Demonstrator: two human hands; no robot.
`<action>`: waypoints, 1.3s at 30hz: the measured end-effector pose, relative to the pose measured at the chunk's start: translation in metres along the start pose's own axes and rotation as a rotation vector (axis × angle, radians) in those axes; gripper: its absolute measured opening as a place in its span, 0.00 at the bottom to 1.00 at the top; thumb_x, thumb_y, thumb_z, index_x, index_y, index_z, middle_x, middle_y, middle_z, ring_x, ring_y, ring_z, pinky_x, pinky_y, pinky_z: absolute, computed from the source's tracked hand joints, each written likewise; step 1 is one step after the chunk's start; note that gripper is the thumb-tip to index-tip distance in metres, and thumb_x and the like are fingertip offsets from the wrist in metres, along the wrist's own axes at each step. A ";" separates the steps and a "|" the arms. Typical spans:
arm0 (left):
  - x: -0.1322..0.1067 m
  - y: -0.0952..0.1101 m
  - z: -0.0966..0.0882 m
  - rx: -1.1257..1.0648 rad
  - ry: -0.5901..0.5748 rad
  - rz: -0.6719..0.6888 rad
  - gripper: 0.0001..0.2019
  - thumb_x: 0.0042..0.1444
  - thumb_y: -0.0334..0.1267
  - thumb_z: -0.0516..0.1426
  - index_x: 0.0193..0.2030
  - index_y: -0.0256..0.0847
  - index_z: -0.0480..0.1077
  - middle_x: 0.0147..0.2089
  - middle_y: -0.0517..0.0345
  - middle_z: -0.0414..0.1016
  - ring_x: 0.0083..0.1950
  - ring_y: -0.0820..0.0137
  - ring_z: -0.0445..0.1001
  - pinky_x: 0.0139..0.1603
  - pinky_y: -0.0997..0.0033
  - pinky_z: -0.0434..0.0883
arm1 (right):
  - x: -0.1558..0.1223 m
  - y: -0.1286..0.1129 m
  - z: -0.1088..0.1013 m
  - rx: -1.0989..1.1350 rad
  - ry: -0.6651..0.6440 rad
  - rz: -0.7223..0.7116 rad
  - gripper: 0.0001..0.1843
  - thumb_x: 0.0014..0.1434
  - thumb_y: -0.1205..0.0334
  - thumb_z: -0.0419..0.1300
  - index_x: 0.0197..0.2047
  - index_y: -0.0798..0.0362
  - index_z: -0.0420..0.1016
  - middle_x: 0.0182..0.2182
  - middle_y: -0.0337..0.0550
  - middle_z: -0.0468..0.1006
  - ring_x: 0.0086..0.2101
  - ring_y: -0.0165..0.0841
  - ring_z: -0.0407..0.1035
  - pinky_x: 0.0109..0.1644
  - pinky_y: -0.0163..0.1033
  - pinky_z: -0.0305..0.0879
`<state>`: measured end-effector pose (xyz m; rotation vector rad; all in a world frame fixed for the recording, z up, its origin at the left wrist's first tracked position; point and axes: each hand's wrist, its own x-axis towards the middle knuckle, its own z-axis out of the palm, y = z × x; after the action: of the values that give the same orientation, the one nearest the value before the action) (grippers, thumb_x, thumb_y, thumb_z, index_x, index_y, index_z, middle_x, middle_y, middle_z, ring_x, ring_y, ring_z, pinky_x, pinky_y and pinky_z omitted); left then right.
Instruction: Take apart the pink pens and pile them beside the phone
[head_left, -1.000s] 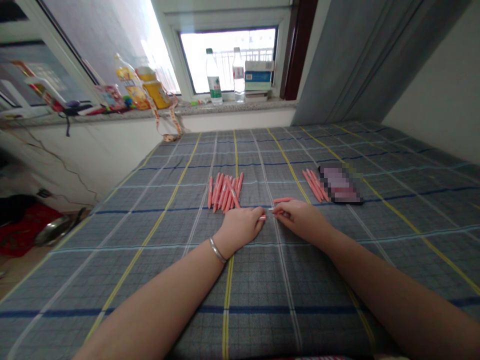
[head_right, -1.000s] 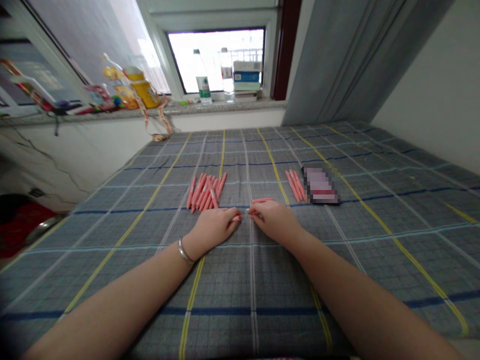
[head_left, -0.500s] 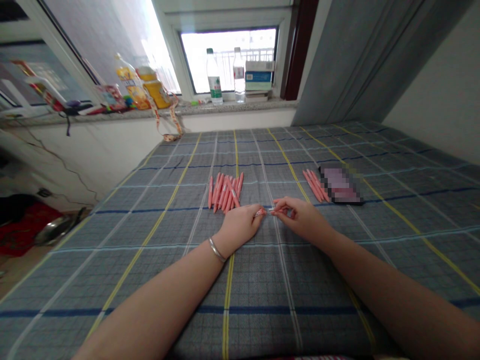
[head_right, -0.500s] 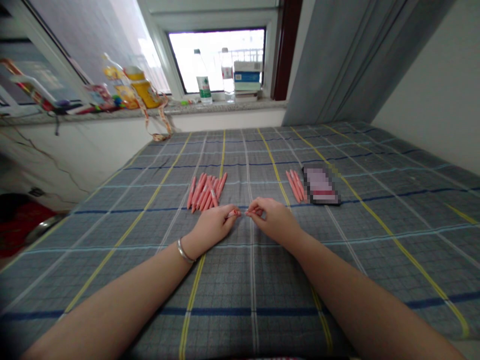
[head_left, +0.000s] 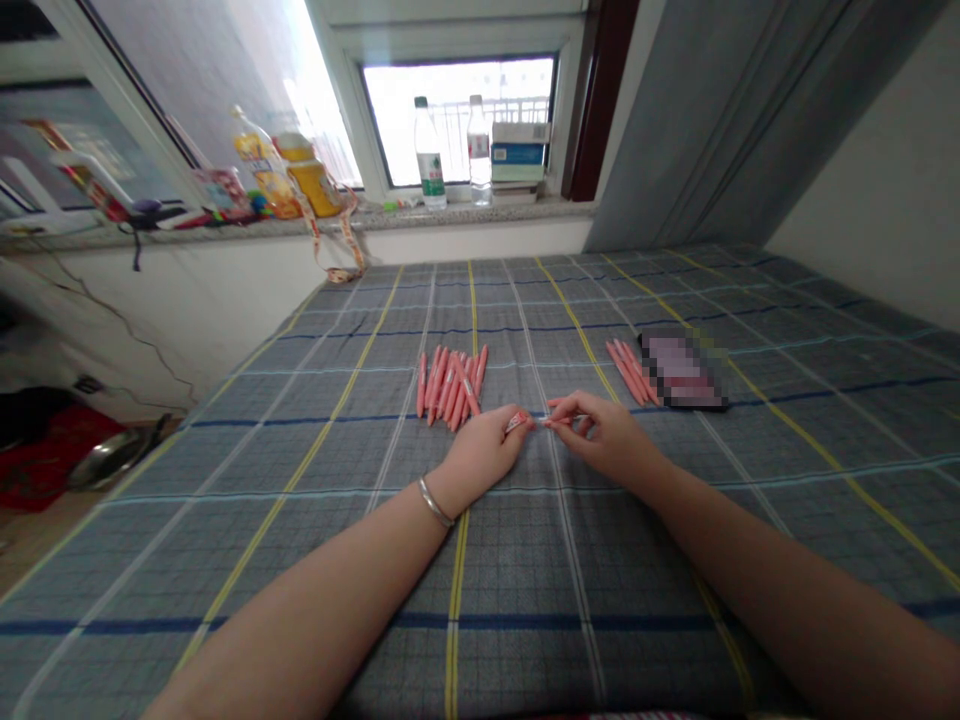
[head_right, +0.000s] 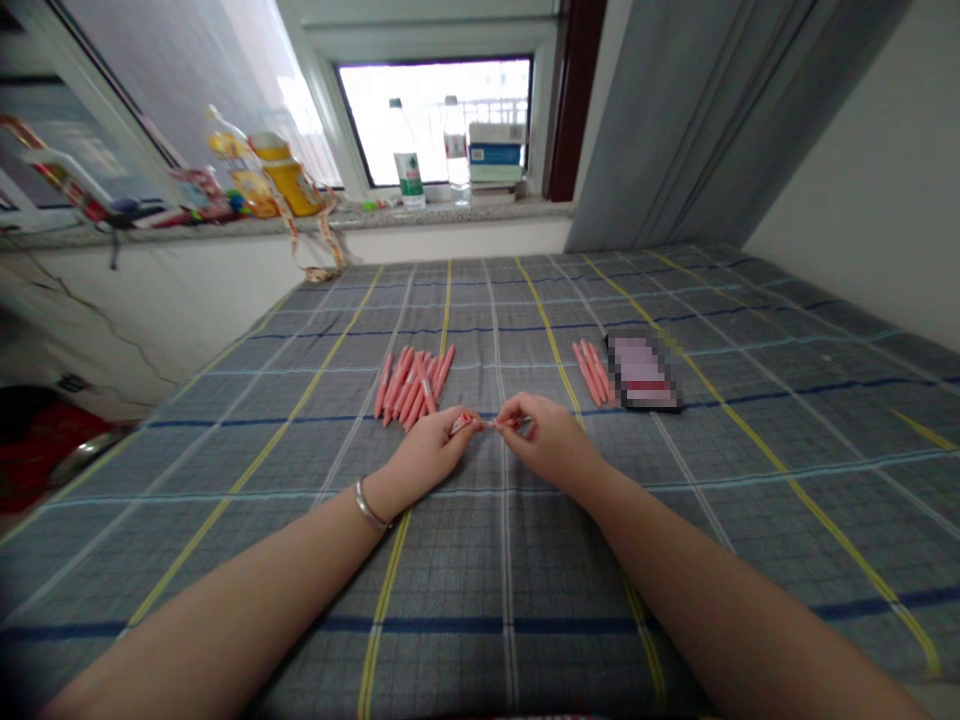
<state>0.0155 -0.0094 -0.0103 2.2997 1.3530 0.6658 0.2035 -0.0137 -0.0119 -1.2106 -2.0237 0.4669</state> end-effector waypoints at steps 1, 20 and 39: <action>0.000 0.000 0.000 -0.027 0.002 -0.006 0.13 0.60 0.41 0.45 0.36 0.40 0.69 0.32 0.58 0.73 0.35 0.70 0.71 0.36 0.72 0.66 | 0.000 0.000 0.000 0.006 0.002 0.000 0.05 0.54 0.60 0.56 0.32 0.53 0.70 0.33 0.43 0.76 0.26 0.28 0.67 0.28 0.34 0.64; 0.002 -0.003 0.001 -0.192 0.009 0.024 0.12 0.59 0.41 0.46 0.32 0.39 0.67 0.28 0.62 0.69 0.31 0.73 0.67 0.33 0.75 0.63 | 0.000 -0.001 0.000 0.093 0.002 0.011 0.05 0.55 0.61 0.56 0.33 0.53 0.69 0.35 0.45 0.76 0.33 0.32 0.72 0.35 0.37 0.70; 0.005 -0.008 0.004 -0.296 0.021 -0.007 0.13 0.59 0.43 0.48 0.32 0.39 0.68 0.26 0.64 0.66 0.31 0.74 0.65 0.32 0.76 0.61 | -0.001 -0.001 0.000 0.083 0.043 0.041 0.05 0.55 0.59 0.57 0.33 0.51 0.70 0.34 0.43 0.77 0.40 0.36 0.71 0.44 0.43 0.67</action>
<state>0.0143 -0.0016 -0.0173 2.0570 1.1812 0.8293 0.2029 -0.0148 -0.0114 -1.2043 -1.9275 0.5349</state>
